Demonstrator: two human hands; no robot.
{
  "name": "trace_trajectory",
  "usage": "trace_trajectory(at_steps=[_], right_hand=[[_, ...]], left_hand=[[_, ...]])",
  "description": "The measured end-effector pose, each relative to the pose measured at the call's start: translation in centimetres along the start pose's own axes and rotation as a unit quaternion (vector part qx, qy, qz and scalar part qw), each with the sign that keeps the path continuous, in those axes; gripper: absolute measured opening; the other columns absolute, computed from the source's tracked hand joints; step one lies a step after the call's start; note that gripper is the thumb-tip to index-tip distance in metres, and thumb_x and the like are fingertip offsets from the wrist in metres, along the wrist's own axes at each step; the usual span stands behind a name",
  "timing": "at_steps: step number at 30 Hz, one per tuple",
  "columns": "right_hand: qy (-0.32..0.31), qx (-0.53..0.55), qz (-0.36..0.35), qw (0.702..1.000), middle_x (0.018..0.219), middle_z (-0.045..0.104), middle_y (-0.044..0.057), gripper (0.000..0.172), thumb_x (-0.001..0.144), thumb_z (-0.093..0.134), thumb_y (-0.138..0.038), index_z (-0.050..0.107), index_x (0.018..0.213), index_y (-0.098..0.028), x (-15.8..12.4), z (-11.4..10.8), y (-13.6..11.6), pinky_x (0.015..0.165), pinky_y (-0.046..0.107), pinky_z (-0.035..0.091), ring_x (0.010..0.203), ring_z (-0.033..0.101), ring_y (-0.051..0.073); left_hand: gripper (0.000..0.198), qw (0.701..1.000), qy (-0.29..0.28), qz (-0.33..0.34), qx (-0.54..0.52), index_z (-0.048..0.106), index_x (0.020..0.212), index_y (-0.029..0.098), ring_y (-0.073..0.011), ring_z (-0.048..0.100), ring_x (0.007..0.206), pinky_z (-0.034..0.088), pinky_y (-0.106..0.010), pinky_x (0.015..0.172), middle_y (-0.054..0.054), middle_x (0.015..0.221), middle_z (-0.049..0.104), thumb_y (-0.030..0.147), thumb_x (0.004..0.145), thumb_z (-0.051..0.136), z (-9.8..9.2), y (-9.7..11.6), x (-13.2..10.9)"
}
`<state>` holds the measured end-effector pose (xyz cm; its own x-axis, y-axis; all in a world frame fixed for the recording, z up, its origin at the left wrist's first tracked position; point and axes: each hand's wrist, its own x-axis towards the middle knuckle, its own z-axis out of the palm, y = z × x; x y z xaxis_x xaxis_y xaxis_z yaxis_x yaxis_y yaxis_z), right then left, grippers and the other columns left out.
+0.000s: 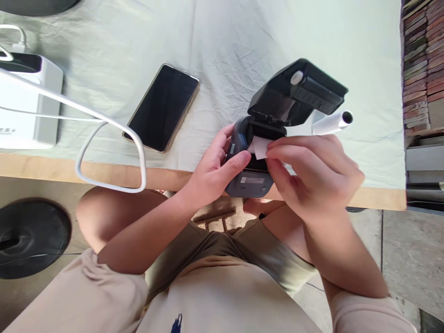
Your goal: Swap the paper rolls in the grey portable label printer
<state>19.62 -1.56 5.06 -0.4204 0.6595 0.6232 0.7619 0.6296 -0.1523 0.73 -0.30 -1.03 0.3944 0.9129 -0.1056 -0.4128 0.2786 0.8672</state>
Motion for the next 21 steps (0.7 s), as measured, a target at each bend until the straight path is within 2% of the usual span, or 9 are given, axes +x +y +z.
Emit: trace_trajectory(at_steps=[3,5,9,12,14,16,18,21], right_hand=[[0.019,0.022,-0.029,0.999,0.09,0.083,-0.003,0.02,0.094,0.072,-0.002,0.068,0.096,-0.022,0.1,-0.1,-0.2,0.071,0.034,0.046,0.071,0.071,0.013],[0.018,0.04,-0.045,0.998,0.09,0.083,-0.002,0.022,0.092,0.072,-0.001,0.069,0.097,-0.022,-0.1,0.0,-0.3,0.071,0.035,0.045,0.074,0.072,0.013],[-0.006,0.058,-0.064,0.996,0.095,0.084,0.0,0.018,0.095,0.071,-0.004,0.07,0.1,-0.021,-0.4,0.4,-0.5,0.075,0.036,0.047,0.081,0.075,0.015],[-0.019,0.072,-0.075,0.994,0.097,0.085,0.003,0.011,0.098,0.076,-0.012,0.071,0.103,-0.02,-0.3,0.5,-0.5,0.079,0.036,0.05,0.086,0.079,0.017],[-0.016,0.092,-0.074,0.993,0.099,0.086,0.003,0.008,0.099,0.075,-0.015,0.071,0.105,-0.02,-0.1,0.5,-0.5,0.083,0.035,0.054,0.091,0.082,0.019],[0.007,0.11,-0.058,0.992,0.099,0.086,0.003,0.007,0.1,0.071,-0.016,0.072,0.104,-0.021,-0.3,0.3,-0.5,0.087,0.036,0.058,0.097,0.084,0.021],[0.04,0.117,-0.024,0.992,0.098,0.086,0.003,0.007,0.1,0.068,-0.017,0.073,0.102,-0.022,-1.6,-0.2,-0.4,0.09,0.038,0.062,0.101,0.084,0.023],[0.056,0.101,0.078,0.99,0.093,0.084,0.004,0.006,0.098,0.07,-0.022,0.075,0.096,-0.023,-6.1,-2.3,-0.2,0.089,0.042,0.066,0.098,0.084,0.024]], left_hand=[[0.065,1.0,0.015,-0.007,-0.015,0.057,0.144,0.024,-0.0263,0.07,0.133,0.059,-0.034,0.109,-0.007,0.136,0.072,0.061,0.095,0.08,0.1,0.2,0.1],[0.059,0.999,0.027,-0.015,-0.042,0.06,0.138,0.023,-0.0243,0.072,0.127,0.059,-0.032,0.105,-0.007,0.131,0.073,0.059,0.096,0.079,0.3,0.4,0.3],[0.052,0.993,0.036,-0.025,-0.107,0.061,0.125,0.02,-0.0155,0.073,0.101,0.06,-0.026,0.088,-0.003,0.11,0.074,0.052,0.092,0.085,0.7,1.1,0.6],[0.047,0.993,0.032,-0.033,-0.111,0.06,0.113,0.02,-0.0076,0.063,0.077,0.053,-0.02,0.071,0.004,0.088,0.065,0.039,0.085,0.092,0.9,1.5,0.6],[0.044,0.994,0.032,-0.035,-0.103,0.058,0.105,0.021,-0.0052,0.057,0.07,0.049,-0.019,0.067,0.007,0.08,0.06,0.031,0.081,0.093,0.9,1.5,0.7],[0.045,0.994,0.027,-0.034,-0.102,0.057,0.103,0.021,-0.0057,0.057,0.07,0.05,-0.021,0.069,0.007,0.081,0.061,0.028,0.077,0.093,0.8,1.4,0.9],[0.047,0.994,0.025,-0.034,-0.099,0.058,0.107,0.021,-0.0097,0.064,0.077,0.054,-0.025,0.074,0.004,0.088,0.065,0.03,0.076,0.092,0.8,1.2,1.0],[0.049,0.996,0.034,-0.035,-0.073,0.057,0.113,0.022,-0.0217,0.073,0.098,0.058,-0.036,0.087,-0.001,0.099,0.07,0.037,0.077,0.087,0.7,0.8,1.3]])
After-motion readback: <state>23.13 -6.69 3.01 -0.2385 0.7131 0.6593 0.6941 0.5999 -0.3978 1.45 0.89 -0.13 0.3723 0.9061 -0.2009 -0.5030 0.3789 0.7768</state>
